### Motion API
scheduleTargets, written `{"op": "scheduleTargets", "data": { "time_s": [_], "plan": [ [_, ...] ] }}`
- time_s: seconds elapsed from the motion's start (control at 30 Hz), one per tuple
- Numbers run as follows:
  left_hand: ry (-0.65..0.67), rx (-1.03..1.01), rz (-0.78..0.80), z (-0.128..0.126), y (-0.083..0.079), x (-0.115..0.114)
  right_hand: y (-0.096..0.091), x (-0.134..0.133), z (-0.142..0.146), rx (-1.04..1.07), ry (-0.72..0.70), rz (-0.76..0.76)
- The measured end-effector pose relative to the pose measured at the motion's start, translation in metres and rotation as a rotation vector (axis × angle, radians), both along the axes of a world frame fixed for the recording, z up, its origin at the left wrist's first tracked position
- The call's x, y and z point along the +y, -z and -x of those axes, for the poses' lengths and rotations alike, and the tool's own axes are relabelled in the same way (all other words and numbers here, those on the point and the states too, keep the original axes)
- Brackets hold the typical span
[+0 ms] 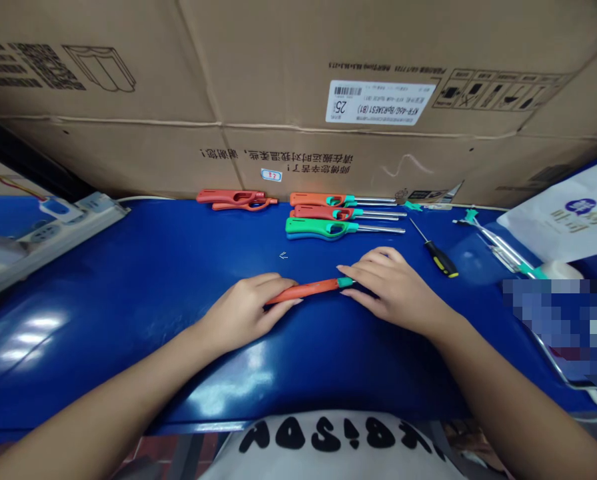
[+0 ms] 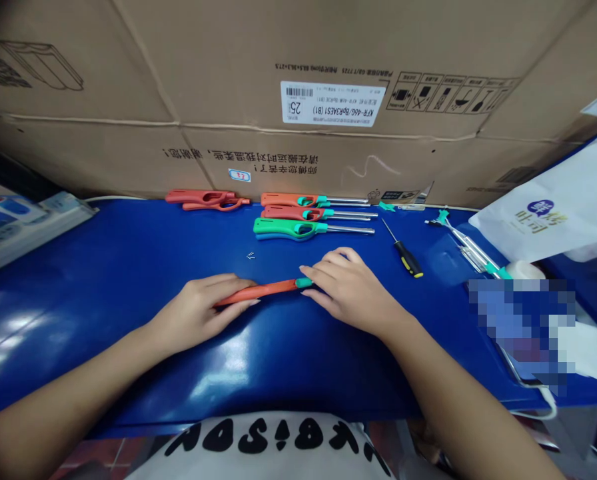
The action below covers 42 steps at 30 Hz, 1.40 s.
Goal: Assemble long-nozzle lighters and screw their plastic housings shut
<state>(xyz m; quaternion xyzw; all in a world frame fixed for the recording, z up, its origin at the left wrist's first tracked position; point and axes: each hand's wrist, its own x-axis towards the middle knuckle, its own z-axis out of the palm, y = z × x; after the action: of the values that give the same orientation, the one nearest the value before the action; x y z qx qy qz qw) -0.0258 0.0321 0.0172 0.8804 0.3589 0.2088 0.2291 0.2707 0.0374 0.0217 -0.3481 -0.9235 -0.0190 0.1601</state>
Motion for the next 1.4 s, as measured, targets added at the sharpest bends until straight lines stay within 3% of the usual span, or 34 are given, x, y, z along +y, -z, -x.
{"op": "scheduleTargets", "data": {
  "time_s": [0.23, 0.4, 0.47, 0.53, 0.63, 0.7, 0.83, 1.03, 1.13, 1.27, 1.4],
  "plan": [
    [-0.061, -0.128, 0.174, -0.006, -0.006, 0.0, -0.004, 0.0, 0.0, 0.021, -0.052, 0.067],
    [-0.136, -0.206, 0.824, -0.01, -0.006, -0.003, 0.003, -0.005, 0.003, 0.093, -0.08, 0.063],
    [-0.137, -0.222, 0.924, -0.011, -0.006, -0.006, 0.006, -0.007, 0.003, 0.113, -0.071, 0.083],
    [-0.131, -0.21, 0.794, -0.012, -0.005, -0.01, 0.009, -0.008, 0.003, 0.097, -0.054, 0.118],
    [-0.072, -0.155, 0.431, -0.012, -0.003, -0.015, 0.011, -0.009, 0.004, 0.066, -0.052, 0.148],
    [-0.016, -0.133, 0.277, -0.011, -0.002, -0.015, 0.012, -0.008, 0.005, 0.093, -0.07, 0.132],
    [0.001, -0.151, 0.264, -0.01, 0.0, -0.012, 0.01, -0.008, 0.008, 0.17, -0.1, 0.069],
    [-0.048, -0.168, 0.318, -0.013, 0.004, -0.01, 0.009, -0.008, 0.008, 0.059, -0.101, -0.066],
    [-0.017, -0.117, 0.221, -0.013, 0.007, -0.007, 0.007, -0.006, 0.008, 0.03, -0.063, 0.023],
    [-0.028, -0.065, 0.045, -0.01, 0.009, -0.005, -0.003, -0.006, 0.007, 0.015, 0.103, 0.241],
    [-0.057, -0.007, -0.021, -0.008, 0.008, -0.003, -0.011, -0.005, -0.004, 0.075, 0.18, 0.333]
  ]
}}
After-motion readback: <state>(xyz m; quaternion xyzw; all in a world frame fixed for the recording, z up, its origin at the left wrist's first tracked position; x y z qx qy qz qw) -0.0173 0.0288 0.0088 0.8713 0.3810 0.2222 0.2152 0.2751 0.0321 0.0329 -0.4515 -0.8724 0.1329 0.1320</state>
